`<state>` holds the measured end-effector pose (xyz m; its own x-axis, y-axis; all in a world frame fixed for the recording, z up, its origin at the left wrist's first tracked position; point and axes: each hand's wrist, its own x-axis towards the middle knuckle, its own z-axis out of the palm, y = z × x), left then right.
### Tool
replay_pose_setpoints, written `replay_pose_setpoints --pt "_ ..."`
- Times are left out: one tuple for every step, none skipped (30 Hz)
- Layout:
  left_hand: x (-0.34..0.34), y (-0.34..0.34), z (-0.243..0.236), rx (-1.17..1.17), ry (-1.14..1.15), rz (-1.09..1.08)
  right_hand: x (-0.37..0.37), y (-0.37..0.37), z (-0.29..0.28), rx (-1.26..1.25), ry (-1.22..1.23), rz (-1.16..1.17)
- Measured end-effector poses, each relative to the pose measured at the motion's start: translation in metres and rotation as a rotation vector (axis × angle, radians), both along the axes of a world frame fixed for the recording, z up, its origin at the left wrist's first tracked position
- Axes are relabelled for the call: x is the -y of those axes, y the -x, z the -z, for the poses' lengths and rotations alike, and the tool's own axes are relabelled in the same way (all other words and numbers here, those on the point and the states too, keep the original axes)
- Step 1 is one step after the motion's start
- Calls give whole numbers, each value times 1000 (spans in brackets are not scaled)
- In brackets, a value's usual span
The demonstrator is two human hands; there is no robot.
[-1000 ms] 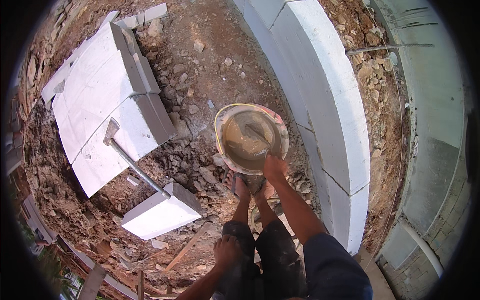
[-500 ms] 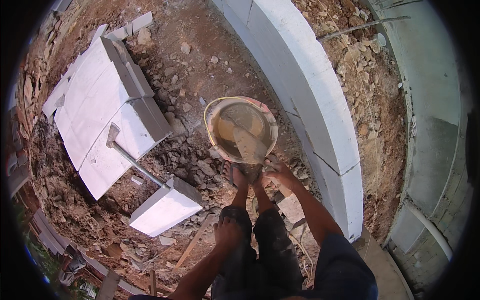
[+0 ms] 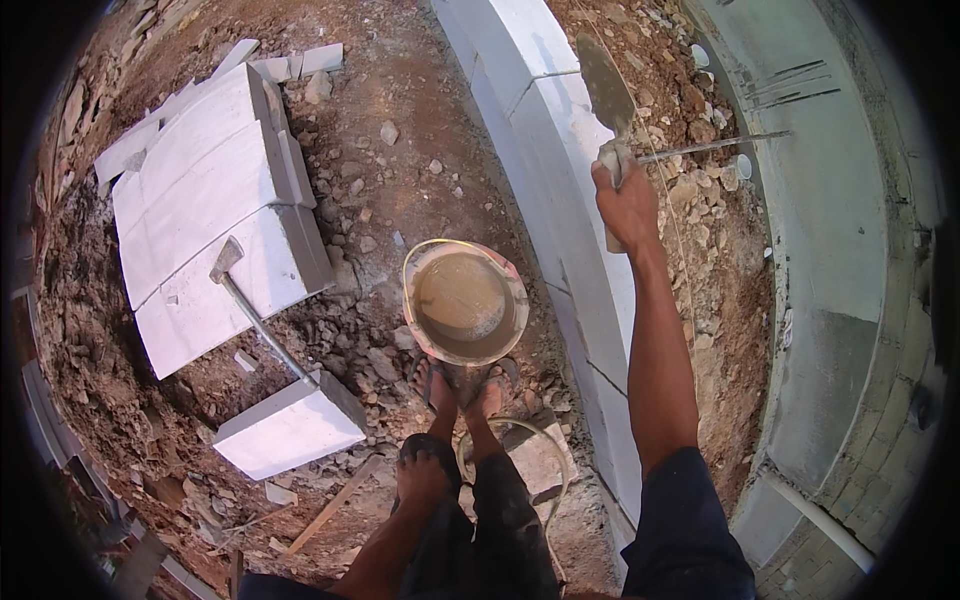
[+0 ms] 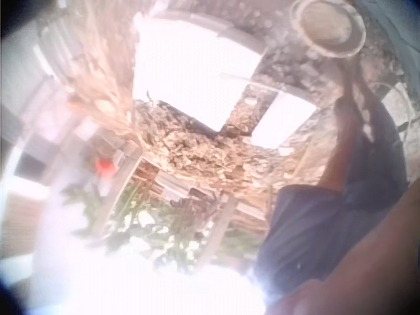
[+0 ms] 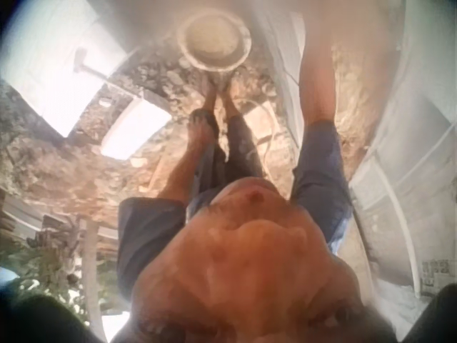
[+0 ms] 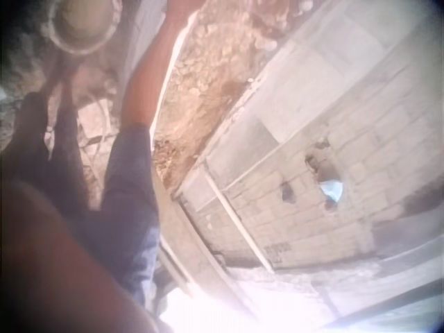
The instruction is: The person applies mortar to white rectangular tiles using a trowel, places them along a curved wall, measures gaps with a tape measure, cuts tiles with a hand saw, and taps them into place with a hammer.
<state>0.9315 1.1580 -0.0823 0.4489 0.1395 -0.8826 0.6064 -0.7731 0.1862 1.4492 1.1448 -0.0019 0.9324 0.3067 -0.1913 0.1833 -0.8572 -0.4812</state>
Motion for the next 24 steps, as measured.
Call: replay_pose_setpoints --pt "-1 -2 0 11 2 -16 -14 -16 2 97 123 14" --pt "-2 -4 -4 22 8 -34 -18 -26 6 89 139 3" --pt "-2 -6 -5 32 14 -60 -22 -36 13 82 155 -16" --pt "-2 -4 -2 43 4 -57 -23 -44 19 78 173 -34" --pt "1 2 1 47 -5 -67 -21 -38 21 96 181 -15" --pt "6 5 2 52 -13 -87 -12 -31 26 81 220 -41" --pt "4 -3 -4 30 -9 -104 1 -24 26 66 265 -69" --pt "2 -6 -10 18 1 -135 10 -15 18 21 237 -60" --pt "-2 -9 -15 7 7 -163 17 -5 9 -24 206 -48" --pt "-4 -10 -14 5 16 -186 28 7 7 -8 218 -44" --pt "1 -4 -7 19 -6 -213 46 19 14 1 235 -42" --pt "1 -7 -10 9 10 -222 58 22 19 -6 210 -34" --pt "-4 -12 -18 -2 25 -225 69 24 26 -14 185 -28" --pt "-9 -15 -19 -10 32 -230 79 27 33 -23 159 -23" --pt "-5 -12 -19 13 -9 -234 75 29 32 -30 190 -14" --pt "-4 -12 -16 -36 17 -248 70 29 31 -38 220 -4" --pt "-12 -16 -18 -85 45 -255 58 20 29 -99 169 48" --pt "-18 -19 -19 -135 70 -258 45 11 30 -32 144 23" --pt "-17 -17 -16 -109 65 -274 29 0 32 34 117 -2" --pt "-16 -11 -14 -91 55 -292 12 -8 37 92 86 -28" --pt "-15 -6 -14 -70 51 -304 -5 -15 36 67 83 -49" --pt "-16 -4 -18 -71 68 -313 -25 -23 31 44 84 -70" --pt "-20 -6 -21 -68 79 -325 -40 -29 30 24 79 -91" --pt "-21 -8 -23 -64 94 -338 -39 -41 35 72 98 -119"
